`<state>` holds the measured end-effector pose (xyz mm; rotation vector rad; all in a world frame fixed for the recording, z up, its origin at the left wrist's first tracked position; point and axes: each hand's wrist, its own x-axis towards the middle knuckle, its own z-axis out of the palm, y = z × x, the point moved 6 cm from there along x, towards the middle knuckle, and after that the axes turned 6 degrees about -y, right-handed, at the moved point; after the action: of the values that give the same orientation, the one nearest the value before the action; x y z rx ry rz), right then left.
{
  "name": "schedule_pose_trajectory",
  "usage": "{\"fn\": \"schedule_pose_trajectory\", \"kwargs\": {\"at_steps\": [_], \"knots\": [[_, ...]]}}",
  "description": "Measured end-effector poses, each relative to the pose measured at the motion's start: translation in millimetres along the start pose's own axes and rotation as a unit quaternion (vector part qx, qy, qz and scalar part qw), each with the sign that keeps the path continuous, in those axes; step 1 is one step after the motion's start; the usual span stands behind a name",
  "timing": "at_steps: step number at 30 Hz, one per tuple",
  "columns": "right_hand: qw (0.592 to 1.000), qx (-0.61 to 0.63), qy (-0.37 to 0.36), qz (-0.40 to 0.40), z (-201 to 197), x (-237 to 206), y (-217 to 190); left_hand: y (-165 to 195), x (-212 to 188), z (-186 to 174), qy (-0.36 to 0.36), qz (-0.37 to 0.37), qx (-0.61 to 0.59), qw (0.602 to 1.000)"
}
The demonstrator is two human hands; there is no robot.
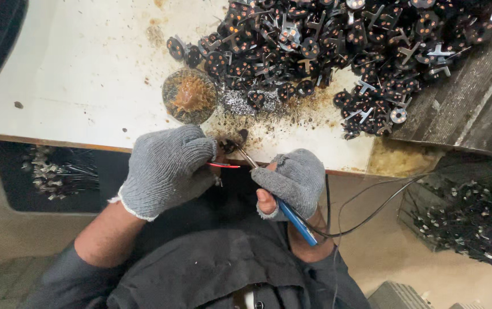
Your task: The person solders red and green wires onto small lamp socket components at a workbench. They hold a component in one hand and a soldering iron in the other, dip wires into flux, apply solder to the joint, and place finished assemblies with a large pile of similar components.
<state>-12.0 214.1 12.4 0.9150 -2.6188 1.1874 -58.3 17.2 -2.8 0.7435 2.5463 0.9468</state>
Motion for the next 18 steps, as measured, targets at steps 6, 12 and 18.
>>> {"fn": "schedule_pose_trajectory", "kwargs": {"at_steps": [6, 12, 18], "knots": [[1.0, 0.016, -0.014, -0.012, 1.0, 2.0, -0.5, -1.5, -0.5, 1.9, -0.008, -0.011, 0.002, 1.0], [0.999, -0.006, -0.037, -0.016, 4.2, 2.8, -1.2, -4.0, -1.8, 2.8, -0.004, -0.008, 0.009, 1.0], [0.998, -0.017, -0.066, -0.011, 5.8, 1.9, -1.4, -4.7, -1.4, 3.1, -0.005, -0.013, 0.009, 1.0]]}}
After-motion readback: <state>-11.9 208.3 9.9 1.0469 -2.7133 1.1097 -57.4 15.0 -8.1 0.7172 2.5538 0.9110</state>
